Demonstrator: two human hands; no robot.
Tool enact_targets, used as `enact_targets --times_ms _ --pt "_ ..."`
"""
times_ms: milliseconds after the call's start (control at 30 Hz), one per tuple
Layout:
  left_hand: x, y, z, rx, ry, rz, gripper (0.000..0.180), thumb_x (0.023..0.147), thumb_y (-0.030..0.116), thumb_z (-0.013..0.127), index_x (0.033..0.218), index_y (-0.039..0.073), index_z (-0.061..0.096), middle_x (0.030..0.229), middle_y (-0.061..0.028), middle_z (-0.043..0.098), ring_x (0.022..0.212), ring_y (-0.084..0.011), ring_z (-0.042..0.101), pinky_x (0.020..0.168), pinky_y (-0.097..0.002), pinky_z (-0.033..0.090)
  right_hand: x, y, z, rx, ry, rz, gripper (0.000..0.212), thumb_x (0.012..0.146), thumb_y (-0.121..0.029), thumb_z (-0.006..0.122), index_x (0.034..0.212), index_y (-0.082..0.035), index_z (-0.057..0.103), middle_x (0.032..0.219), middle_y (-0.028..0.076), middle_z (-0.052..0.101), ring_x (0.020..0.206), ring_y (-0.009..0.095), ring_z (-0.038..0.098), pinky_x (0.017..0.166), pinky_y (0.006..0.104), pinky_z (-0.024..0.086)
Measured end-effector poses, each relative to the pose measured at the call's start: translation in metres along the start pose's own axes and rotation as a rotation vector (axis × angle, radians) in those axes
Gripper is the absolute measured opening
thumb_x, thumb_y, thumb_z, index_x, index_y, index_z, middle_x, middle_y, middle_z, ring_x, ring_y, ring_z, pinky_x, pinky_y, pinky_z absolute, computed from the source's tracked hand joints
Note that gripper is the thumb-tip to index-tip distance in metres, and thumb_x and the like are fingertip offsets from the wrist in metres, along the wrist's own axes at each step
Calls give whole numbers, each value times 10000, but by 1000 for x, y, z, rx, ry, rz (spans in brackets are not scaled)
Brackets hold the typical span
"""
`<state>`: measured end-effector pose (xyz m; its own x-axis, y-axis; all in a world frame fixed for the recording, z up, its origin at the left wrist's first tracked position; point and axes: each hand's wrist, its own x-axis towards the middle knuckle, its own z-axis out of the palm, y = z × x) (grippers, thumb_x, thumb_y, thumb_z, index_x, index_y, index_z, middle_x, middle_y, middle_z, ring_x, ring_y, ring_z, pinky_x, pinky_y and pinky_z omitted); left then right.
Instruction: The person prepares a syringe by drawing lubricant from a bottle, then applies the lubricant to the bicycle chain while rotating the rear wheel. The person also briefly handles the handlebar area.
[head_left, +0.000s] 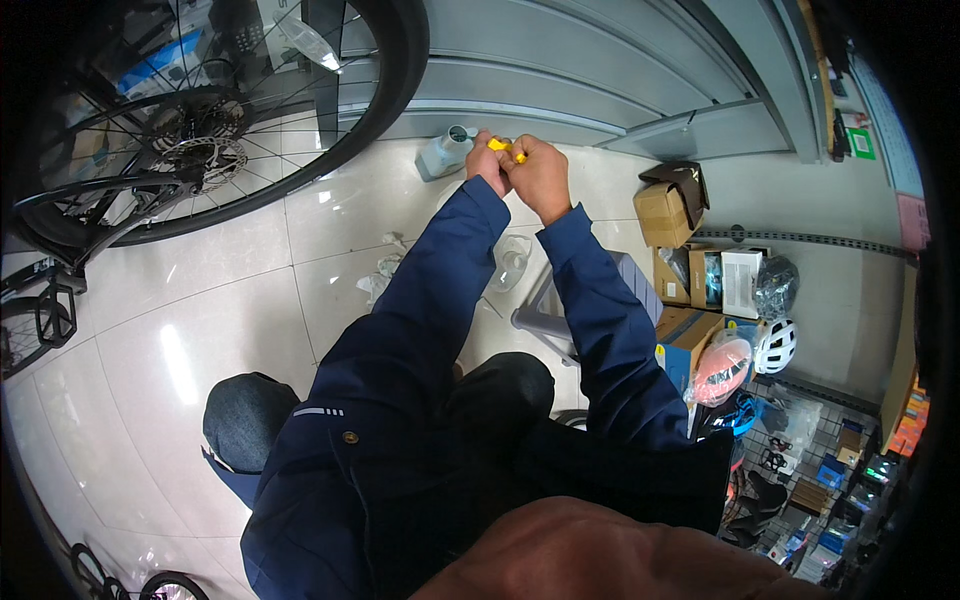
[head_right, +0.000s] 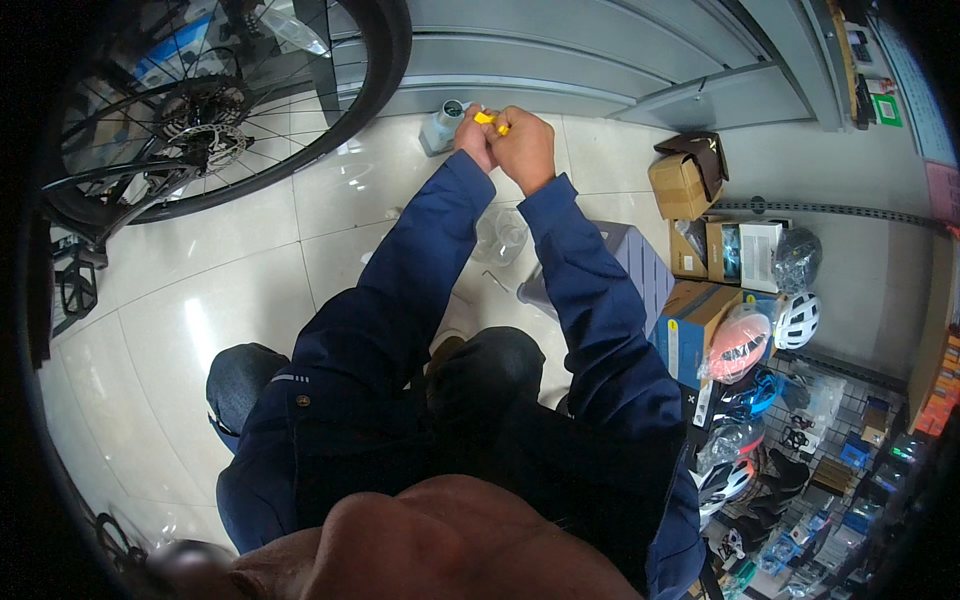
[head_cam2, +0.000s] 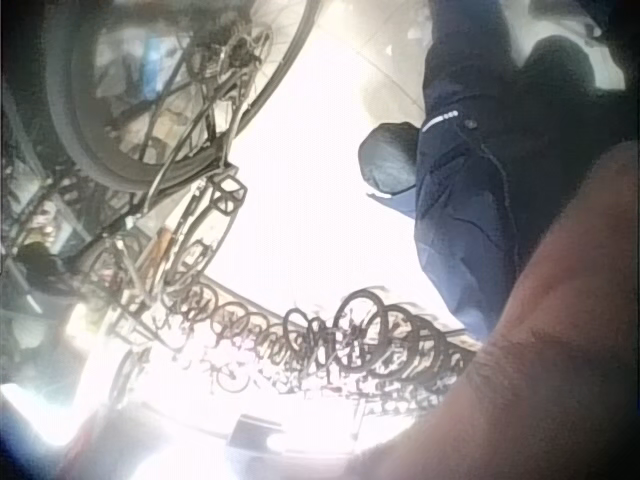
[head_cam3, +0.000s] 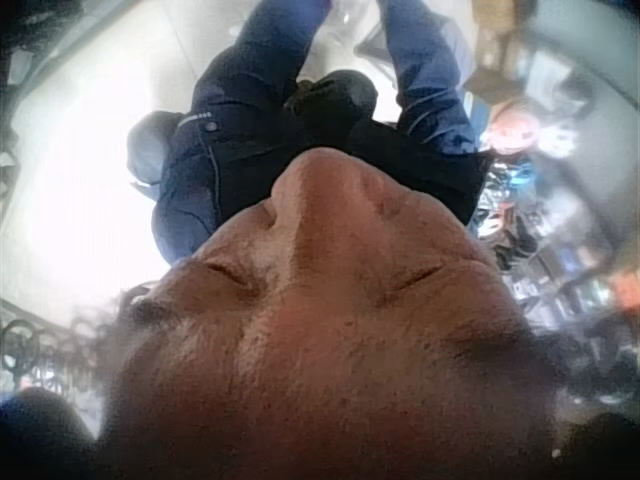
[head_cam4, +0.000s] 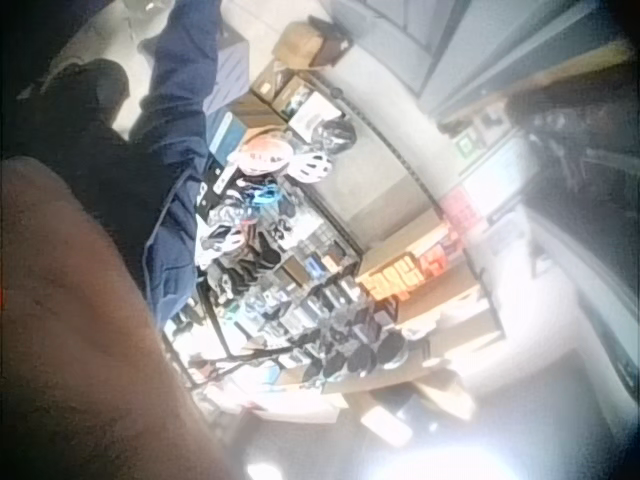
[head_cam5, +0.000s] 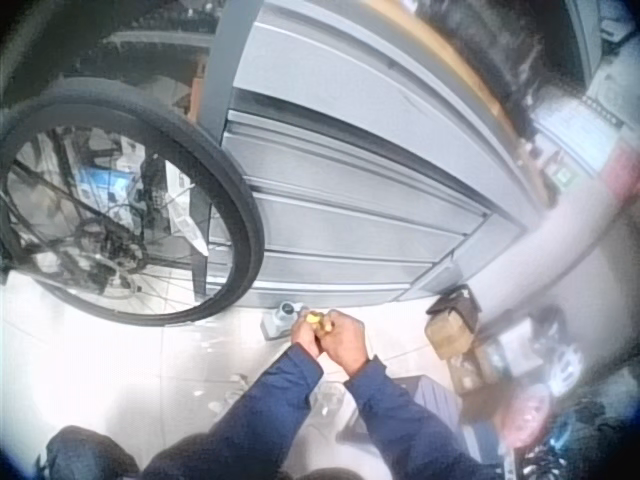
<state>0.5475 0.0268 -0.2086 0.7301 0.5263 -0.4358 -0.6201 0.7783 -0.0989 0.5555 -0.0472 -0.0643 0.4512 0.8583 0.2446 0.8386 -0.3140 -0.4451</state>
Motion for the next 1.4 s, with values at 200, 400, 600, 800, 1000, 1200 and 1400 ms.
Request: enact_targets --times_ms 200,400,600,800,1000,1200,1400 --pt "1 0 -3 -7 -16 -14 333 1066 369 547 860 108 574 801 -55 621 757 -238 626 744 -370 545 -1 -4 -3 -31 -9 -1 315 813 -244 836 733 -53 598 754 171 690 723 401 673 671 447 546" --pt "2 1 -2 -12 1 -2 325 1065 359 557 873 97 571 807 -67 621 742 -239 625 728 -365 551 -1 -6 -3 -68 1 -17 310 810 -251 831 731 -55 604 750 171 688 715 403 670 669 454 543" --pt "-2 0 3 4 22 14 352 1074 373 539 872 85 558 784 -70 609 705 -242 617 693 -360 546 -1 -9 -6 -154 -5 -26 305 809 -302 815 743 -73 624 750 172 692 738 417 674 667 487 537" --pt "-2 1 0 -32 -28 -21 330 1085 334 534 867 86 543 765 -42 579 673 -210 607 623 -362 529 -2 -15 -10 -203 -8 -34 337 830 -341 801 745 -77 608 714 177 670 715 423 657 643 497 520" --pt "6 1 -4 -70 -16 -42 366 1080 397 516 881 91 552 763 -60 604 700 -223 623 668 -335 550 1 -18 -15 -303 -63 -83 276 830 -329 778 791 -90 645 799 155 706 773 403 687 664 505 538" --pt "2 -2 2 -63 62 1 290 1063 329 561 909 84 544 819 -55 580 741 -237 625 689 -386 558 15 -7 -18 -225 -137 -208 270 817 -264 790 893 -56 634 834 185 703 802 415 687 696 508 543" --pt "3 0 6 -90 38 -14 313 1069 359 553 904 94 537 820 -49 582 739 -233 621 689 -392 557 19 -7 -14 -190 -197 -81 268 831 -263 791 899 -46 648 838 201 717 827 430 695 721 505 550"
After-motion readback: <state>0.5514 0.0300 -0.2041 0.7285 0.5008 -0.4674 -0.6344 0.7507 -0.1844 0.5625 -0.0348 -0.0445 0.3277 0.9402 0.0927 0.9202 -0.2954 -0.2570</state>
